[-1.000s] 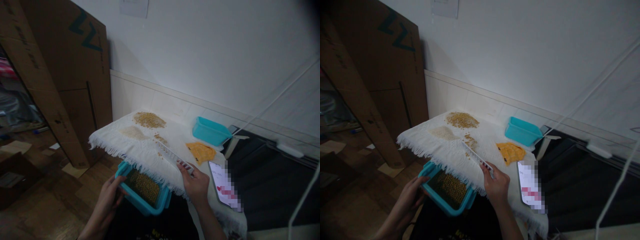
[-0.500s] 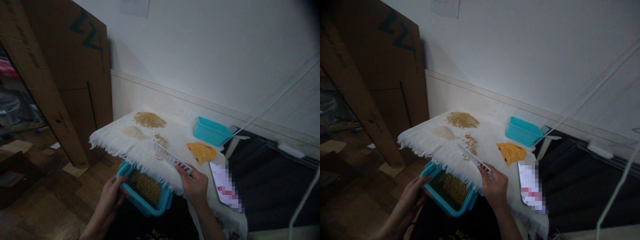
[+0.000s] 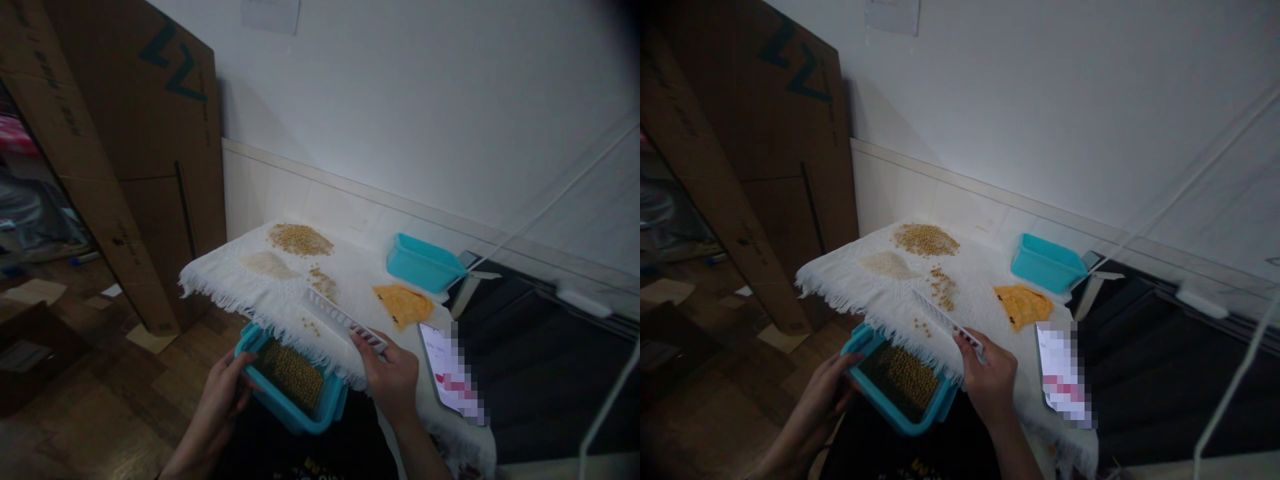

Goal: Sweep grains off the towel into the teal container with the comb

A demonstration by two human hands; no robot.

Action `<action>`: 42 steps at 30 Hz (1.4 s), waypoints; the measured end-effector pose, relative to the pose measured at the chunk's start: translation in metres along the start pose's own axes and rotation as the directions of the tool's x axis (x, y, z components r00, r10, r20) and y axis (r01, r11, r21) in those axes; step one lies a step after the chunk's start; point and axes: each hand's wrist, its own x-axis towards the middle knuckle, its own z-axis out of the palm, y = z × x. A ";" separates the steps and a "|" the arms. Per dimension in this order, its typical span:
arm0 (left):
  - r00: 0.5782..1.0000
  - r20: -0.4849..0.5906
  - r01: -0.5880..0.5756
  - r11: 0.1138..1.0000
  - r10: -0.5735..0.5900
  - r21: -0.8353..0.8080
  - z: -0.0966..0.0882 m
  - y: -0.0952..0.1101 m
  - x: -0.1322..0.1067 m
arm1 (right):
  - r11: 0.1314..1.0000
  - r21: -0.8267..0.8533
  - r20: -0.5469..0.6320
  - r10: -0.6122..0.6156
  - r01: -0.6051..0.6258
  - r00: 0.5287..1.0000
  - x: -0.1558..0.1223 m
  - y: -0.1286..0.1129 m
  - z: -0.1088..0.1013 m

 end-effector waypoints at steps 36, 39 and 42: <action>1.000 -0.026 0.009 1.000 -0.009 0.007 0.001 0.000 0.002 | 0.929 -0.366 -0.180 -0.134 0.060 0.974 -0.009 0.031 -0.024; 1.000 -0.019 -0.009 1.000 0.010 0.018 0.001 -0.001 0.001 | 0.938 -0.344 -0.147 -0.096 0.040 0.985 -0.015 0.030 -0.024; 0.999 -0.026 -0.023 0.999 0.023 0.023 0.002 -0.001 0.001 | 0.952 -0.306 -0.135 -0.025 -0.018 0.991 -0.020 0.027 -0.024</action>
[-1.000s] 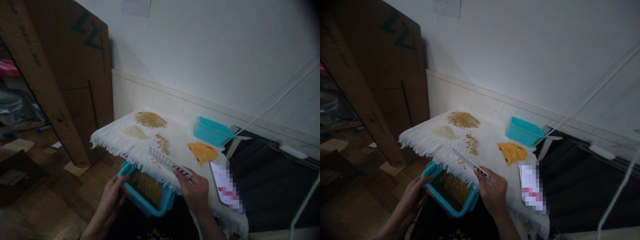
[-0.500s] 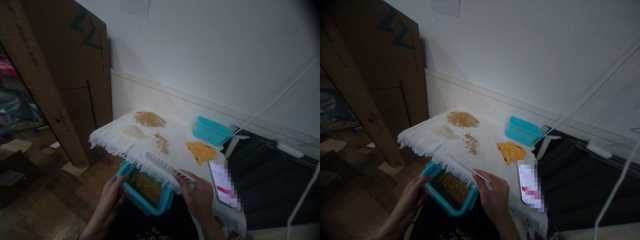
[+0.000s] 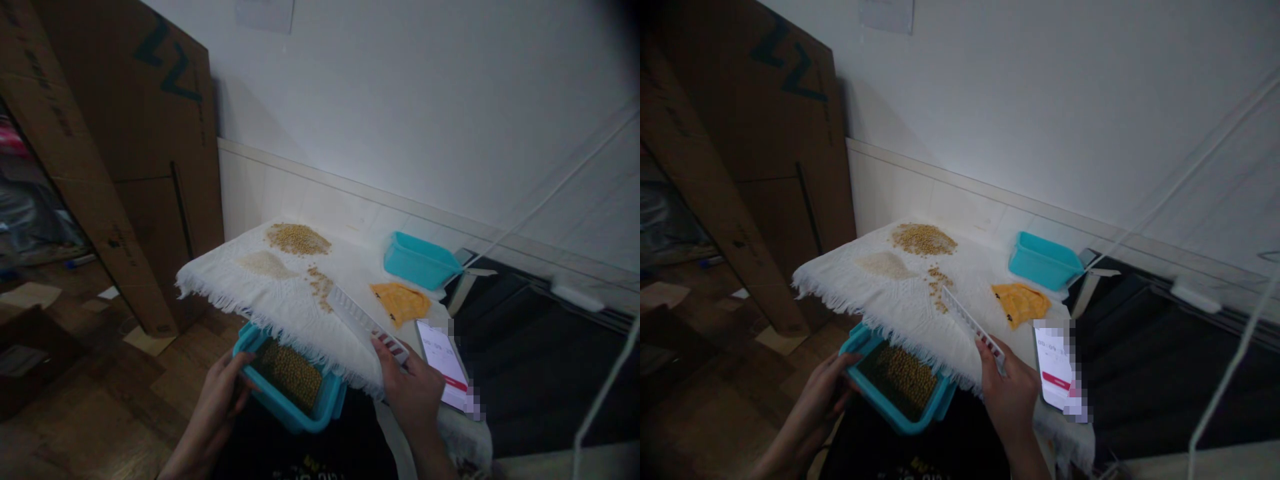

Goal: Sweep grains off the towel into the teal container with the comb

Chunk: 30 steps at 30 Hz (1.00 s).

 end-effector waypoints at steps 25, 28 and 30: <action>0.999 -0.005 0.041 0.999 -0.041 0.002 0.001 0.001 -0.003 | 1.000 -0.006 0.065 0.016 -0.016 0.998 -0.008 -0.005 -0.011; 1.000 0.008 0.015 1.000 -0.015 0.002 0.000 -0.001 -0.001 | 0.998 -0.050 0.039 0.036 -0.034 0.999 -0.008 -0.003 -0.013; 1.000 0.016 0.011 1.000 -0.011 0.006 0.000 -0.002 0.000 | 0.996 -0.075 0.014 0.048 -0.047 0.999 -0.008 -0.001 -0.013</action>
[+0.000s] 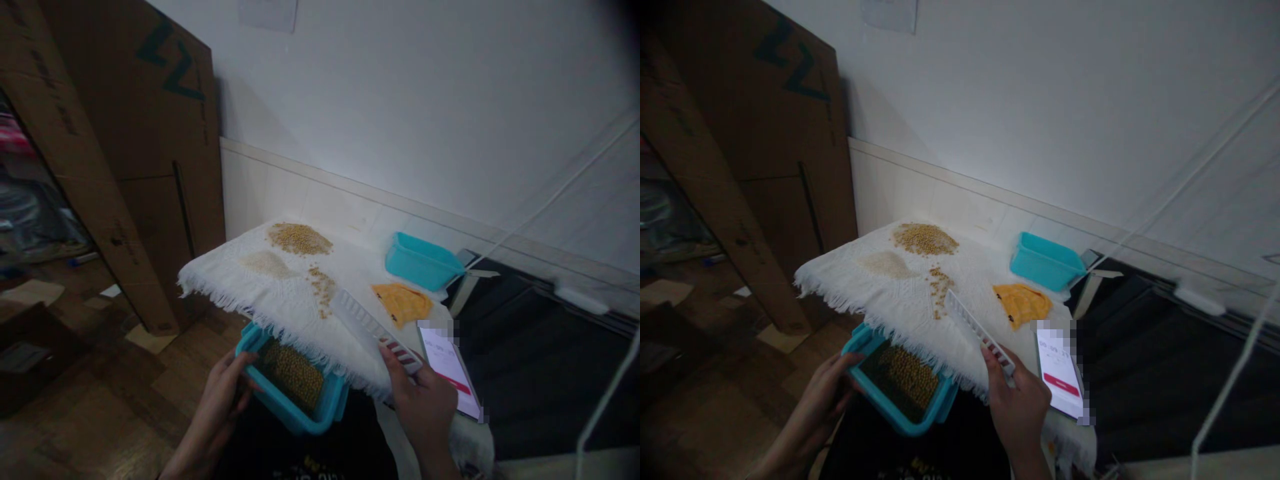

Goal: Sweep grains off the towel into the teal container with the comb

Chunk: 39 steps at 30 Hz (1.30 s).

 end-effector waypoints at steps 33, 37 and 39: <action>1.000 0.002 0.006 1.000 -0.006 -0.012 0.001 0.001 0.001 | 0.981 0.094 0.022 -0.171 0.169 0.985 0.009 -0.018 0.007; 1.000 0.009 0.019 1.000 -0.018 -0.013 0.000 0.001 0.001 | 0.983 0.106 0.027 -0.157 0.153 0.987 0.009 -0.019 0.009; 1.000 0.012 0.018 1.000 -0.018 -0.014 0.000 0.001 0.001 | 0.983 0.114 0.027 -0.147 0.143 0.989 0.009 -0.020 0.009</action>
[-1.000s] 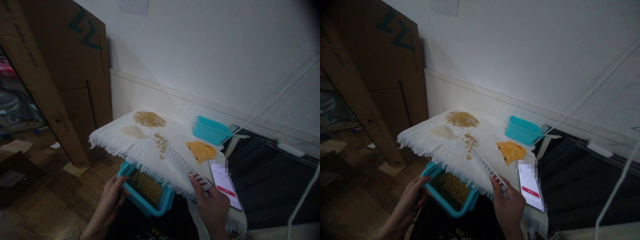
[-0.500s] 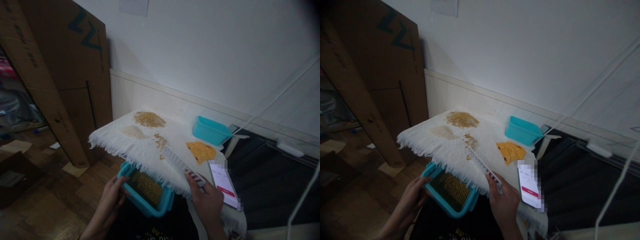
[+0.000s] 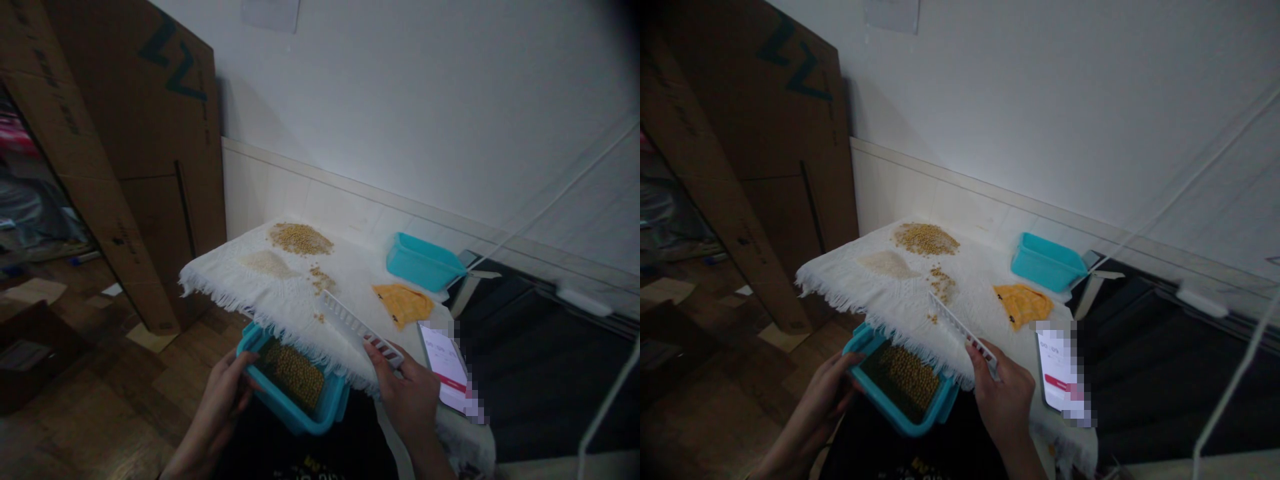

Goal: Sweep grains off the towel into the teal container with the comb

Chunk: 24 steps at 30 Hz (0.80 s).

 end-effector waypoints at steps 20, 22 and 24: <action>1.000 -0.008 -0.011 1.000 0.011 0.003 0.001 0.001 0.000 | 0.999 0.018 0.092 -0.050 0.049 0.995 -0.004 -0.010 -0.004; 1.000 0.001 -0.012 1.000 0.012 -0.004 0.001 0.001 0.000 | 0.997 0.012 0.087 -0.073 0.073 0.993 -0.008 -0.009 -0.004; 1.000 0.004 -0.011 1.000 0.011 -0.008 0.000 0.000 -0.001 | 0.996 -0.001 0.058 -0.090 0.090 0.994 -0.012 -0.009 -0.006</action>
